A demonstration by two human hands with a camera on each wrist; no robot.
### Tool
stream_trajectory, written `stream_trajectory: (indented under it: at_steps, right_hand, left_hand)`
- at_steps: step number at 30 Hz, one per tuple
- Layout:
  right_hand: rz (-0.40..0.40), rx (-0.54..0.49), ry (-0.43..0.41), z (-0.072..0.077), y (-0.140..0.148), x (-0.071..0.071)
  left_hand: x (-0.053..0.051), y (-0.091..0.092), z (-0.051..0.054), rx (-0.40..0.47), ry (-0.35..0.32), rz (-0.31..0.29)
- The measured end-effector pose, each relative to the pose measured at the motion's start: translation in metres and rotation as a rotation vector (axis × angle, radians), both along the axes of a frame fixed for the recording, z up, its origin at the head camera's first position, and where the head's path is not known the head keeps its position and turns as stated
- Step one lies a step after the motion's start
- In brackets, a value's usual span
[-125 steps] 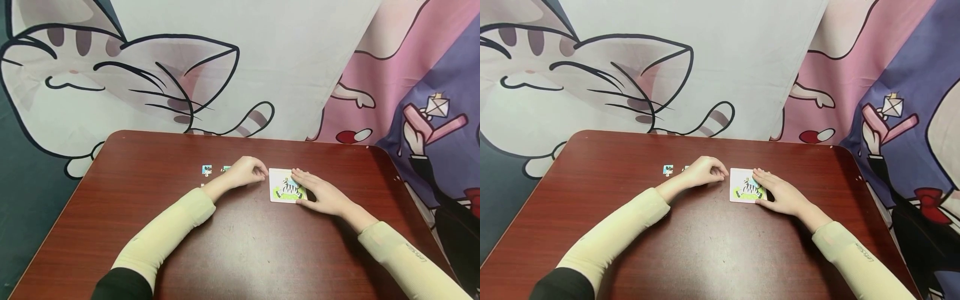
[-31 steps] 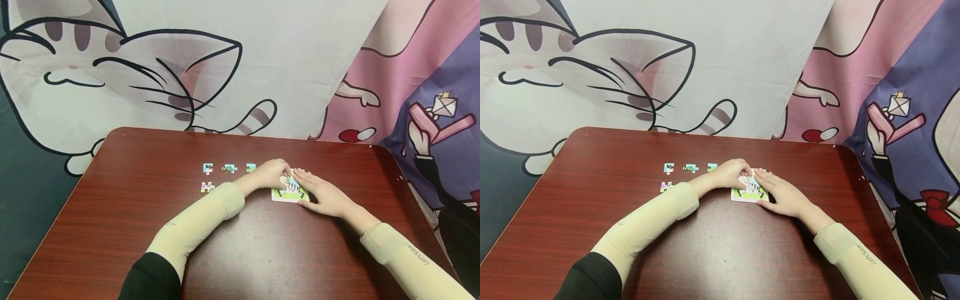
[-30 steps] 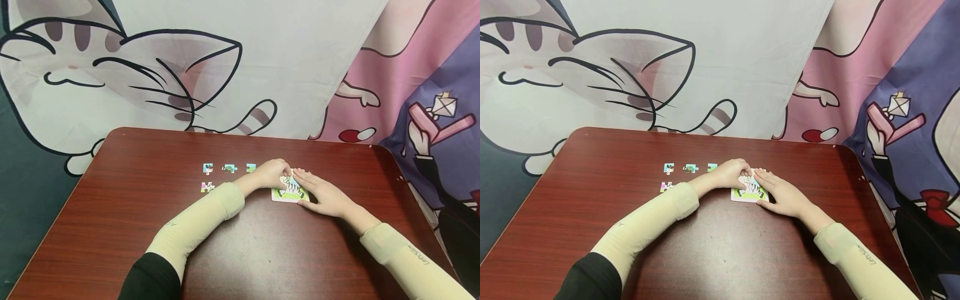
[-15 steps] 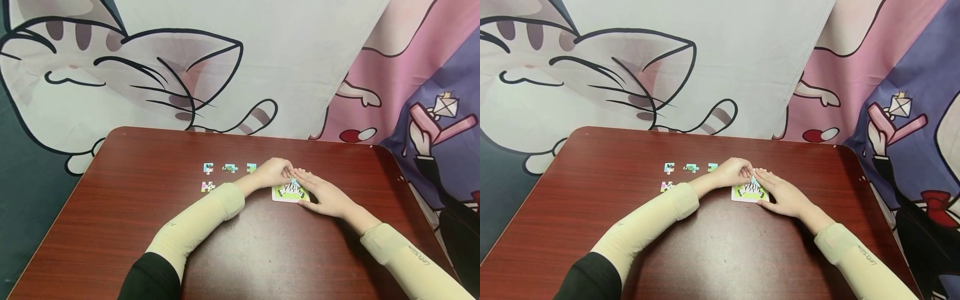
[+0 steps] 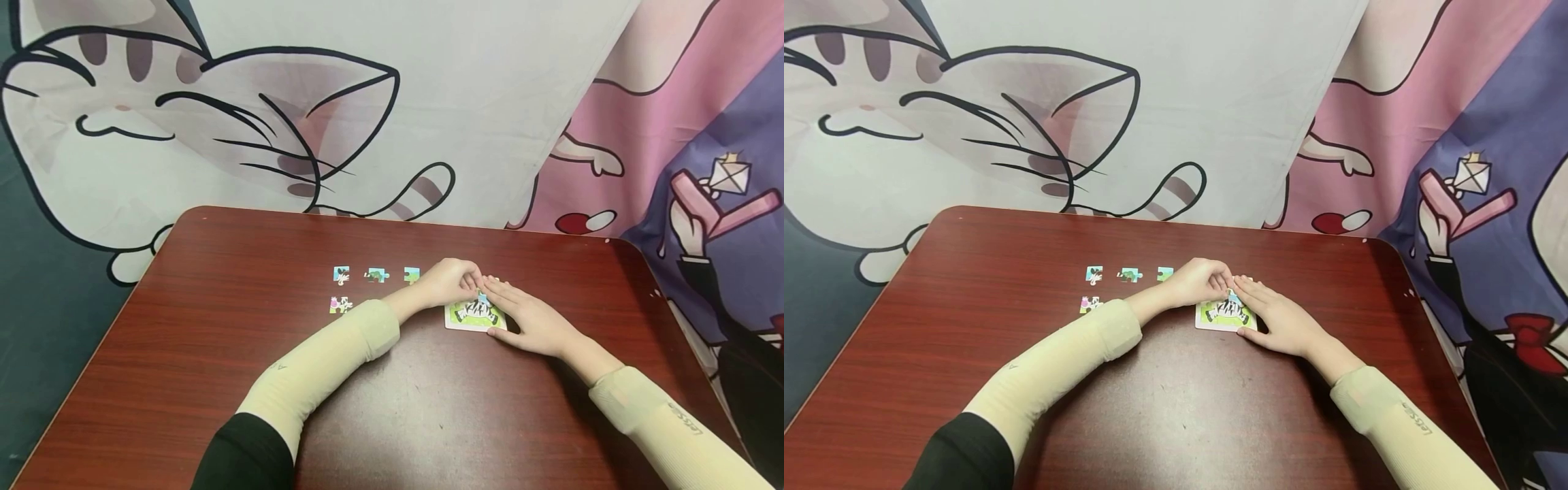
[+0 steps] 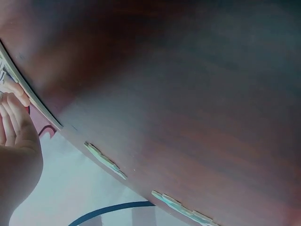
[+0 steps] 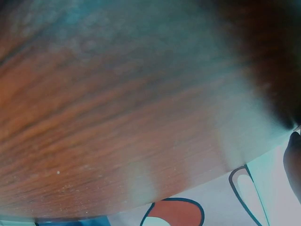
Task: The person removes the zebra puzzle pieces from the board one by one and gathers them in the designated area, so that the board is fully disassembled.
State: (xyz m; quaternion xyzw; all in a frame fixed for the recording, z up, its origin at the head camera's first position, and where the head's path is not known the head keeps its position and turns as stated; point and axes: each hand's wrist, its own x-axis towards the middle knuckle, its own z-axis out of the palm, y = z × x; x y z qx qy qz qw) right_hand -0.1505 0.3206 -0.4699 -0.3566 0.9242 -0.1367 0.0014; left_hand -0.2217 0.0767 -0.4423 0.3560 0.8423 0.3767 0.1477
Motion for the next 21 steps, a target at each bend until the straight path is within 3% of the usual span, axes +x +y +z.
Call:
stream_trajectory:
  at_steps: [11,21]
  right_hand:
    - [0.013,-0.013,0.031,-0.001,0.001,0.000]
    - [0.004,-0.004,0.007,0.000,-0.001,0.000]
  left_hand:
    - [0.002,-0.010,0.009,0.057,-0.006,0.008]
    - [0.002,-0.038,0.018,0.062,-0.002,0.064]
